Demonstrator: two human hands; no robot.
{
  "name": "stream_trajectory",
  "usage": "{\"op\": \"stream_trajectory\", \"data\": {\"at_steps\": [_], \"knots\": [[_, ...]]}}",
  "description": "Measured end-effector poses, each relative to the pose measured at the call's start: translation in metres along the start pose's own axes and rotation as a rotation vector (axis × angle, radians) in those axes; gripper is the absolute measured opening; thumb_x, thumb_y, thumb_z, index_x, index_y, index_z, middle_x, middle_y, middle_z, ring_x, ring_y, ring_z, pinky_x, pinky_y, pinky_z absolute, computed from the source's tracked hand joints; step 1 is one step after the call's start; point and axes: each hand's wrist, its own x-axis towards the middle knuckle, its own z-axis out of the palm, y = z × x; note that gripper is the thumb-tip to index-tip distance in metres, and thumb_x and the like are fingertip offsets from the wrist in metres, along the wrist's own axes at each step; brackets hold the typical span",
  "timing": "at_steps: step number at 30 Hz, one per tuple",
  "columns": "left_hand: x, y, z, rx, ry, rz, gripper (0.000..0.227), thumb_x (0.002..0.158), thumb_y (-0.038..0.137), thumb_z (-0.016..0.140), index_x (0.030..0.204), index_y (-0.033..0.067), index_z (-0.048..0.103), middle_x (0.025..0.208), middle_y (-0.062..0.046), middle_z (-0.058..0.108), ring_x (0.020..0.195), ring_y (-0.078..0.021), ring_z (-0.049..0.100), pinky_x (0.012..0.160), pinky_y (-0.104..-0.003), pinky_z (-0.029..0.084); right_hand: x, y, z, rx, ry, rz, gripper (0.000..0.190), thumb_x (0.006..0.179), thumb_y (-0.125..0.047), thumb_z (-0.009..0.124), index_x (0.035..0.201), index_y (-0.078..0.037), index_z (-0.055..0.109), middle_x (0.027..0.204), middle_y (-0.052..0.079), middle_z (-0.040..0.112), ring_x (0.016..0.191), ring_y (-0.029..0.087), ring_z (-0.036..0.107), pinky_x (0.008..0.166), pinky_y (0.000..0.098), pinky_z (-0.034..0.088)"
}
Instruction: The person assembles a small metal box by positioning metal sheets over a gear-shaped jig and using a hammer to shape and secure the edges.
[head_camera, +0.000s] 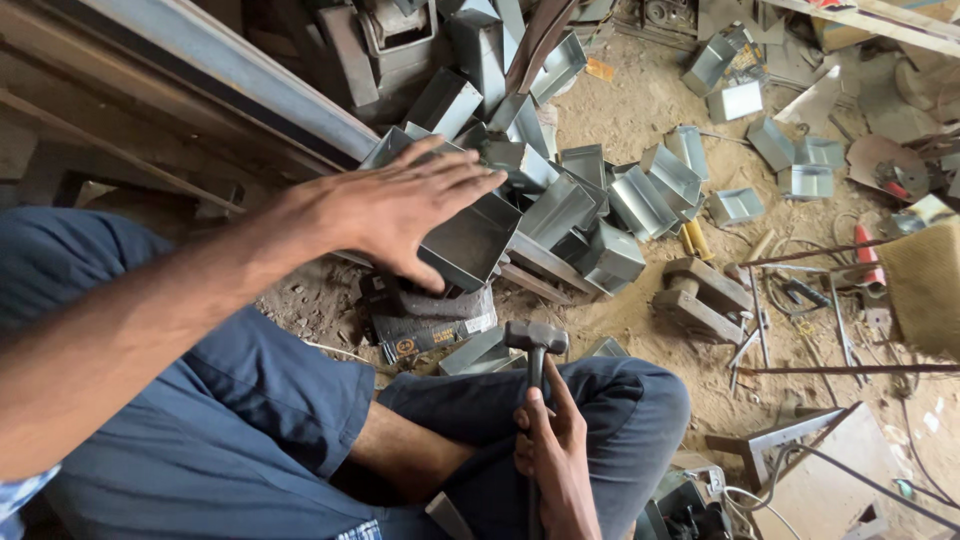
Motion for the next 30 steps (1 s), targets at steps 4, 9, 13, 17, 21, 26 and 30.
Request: {"op": "stream_trajectory", "data": {"at_steps": [4,9,13,17,21,26,30], "knots": [[0.015,0.003,-0.011,-0.072,-0.352,-0.238,0.132,0.052,0.060,0.095,0.155,0.0076,0.031,0.147,-0.014,0.045,0.135,-0.0284,0.044,0.117,-0.055,0.031,-0.004,0.007,-0.005,-0.017,0.015,-0.053,0.064,0.096,-0.020,0.055,0.158,-0.029,0.038,0.068,-0.001,0.048,0.044,0.004,0.033,0.039,0.0214,0.026],[0.021,-0.005,-0.013,-0.136,-0.435,-0.265,0.135,0.047,0.058,0.098,0.158,0.0243,0.028,0.139,-0.007,0.048,0.128,-0.0275,0.043,0.114,-0.058,0.029,-0.008,-0.012,-0.006,-0.453,0.054,-0.496,0.057,0.097,-0.013,0.059,0.154,-0.018,0.050,0.069,-0.002,0.053,0.050,0.004,0.041,0.042,0.0230,0.032],[0.024,-0.014,-0.006,-0.162,-0.470,-0.216,0.137,0.045,0.057,0.098,0.158,0.0255,0.028,0.150,-0.004,0.042,0.126,-0.0280,0.044,0.113,-0.058,0.030,-0.035,-0.089,0.006,-0.932,0.144,-0.655,0.053,0.098,-0.016,0.060,0.151,-0.019,0.055,0.060,0.004,0.058,0.045,0.010,0.039,0.043,0.0308,0.030],[0.029,-0.018,-0.001,-0.125,-0.484,-0.191,0.136,0.045,0.055,0.101,0.154,0.0146,0.029,0.156,-0.007,0.036,0.130,-0.0296,0.040,0.113,-0.061,0.026,-0.058,-0.163,0.028,-1.153,0.075,-1.154,0.053,0.105,-0.013,0.053,0.157,-0.019,0.050,0.064,0.012,0.054,0.051,0.015,0.046,0.052,0.0325,0.038],[0.030,-0.019,-0.003,-0.074,-0.497,-0.188,0.134,0.048,0.056,0.099,0.150,0.0046,0.031,0.155,-0.013,0.038,0.142,-0.0383,0.032,0.119,-0.064,0.022,-0.032,-0.209,0.039,-1.530,-0.098,-1.155,0.054,0.104,-0.013,0.051,0.156,-0.028,0.046,0.088,0.010,0.072,0.049,0.016,0.055,0.041,0.0327,0.044],[0.038,-0.012,0.004,-0.123,-0.549,-0.175,0.153,0.051,0.061,0.102,0.154,-0.0022,0.009,0.166,-0.026,0.010,0.146,-0.0482,0.007,0.114,-0.069,0.004,-0.008,-0.234,0.034,-1.999,-0.299,-0.990,0.066,0.104,-0.004,0.044,0.157,-0.043,0.046,0.122,0.002,0.070,0.053,0.010,0.062,0.046,0.0280,0.049],[0.031,-0.012,0.000,-0.139,-0.523,-0.175,0.142,0.051,0.057,0.098,0.157,0.0044,0.019,0.164,-0.020,0.021,0.151,-0.0449,0.015,0.118,-0.070,0.007,-0.039,-0.252,0.027,-1.821,-0.134,-1.071,0.073,0.092,-0.005,0.053,0.158,-0.035,0.044,0.085,0.005,0.070,0.055,0.015,0.057,0.049,0.0332,0.046]]}}
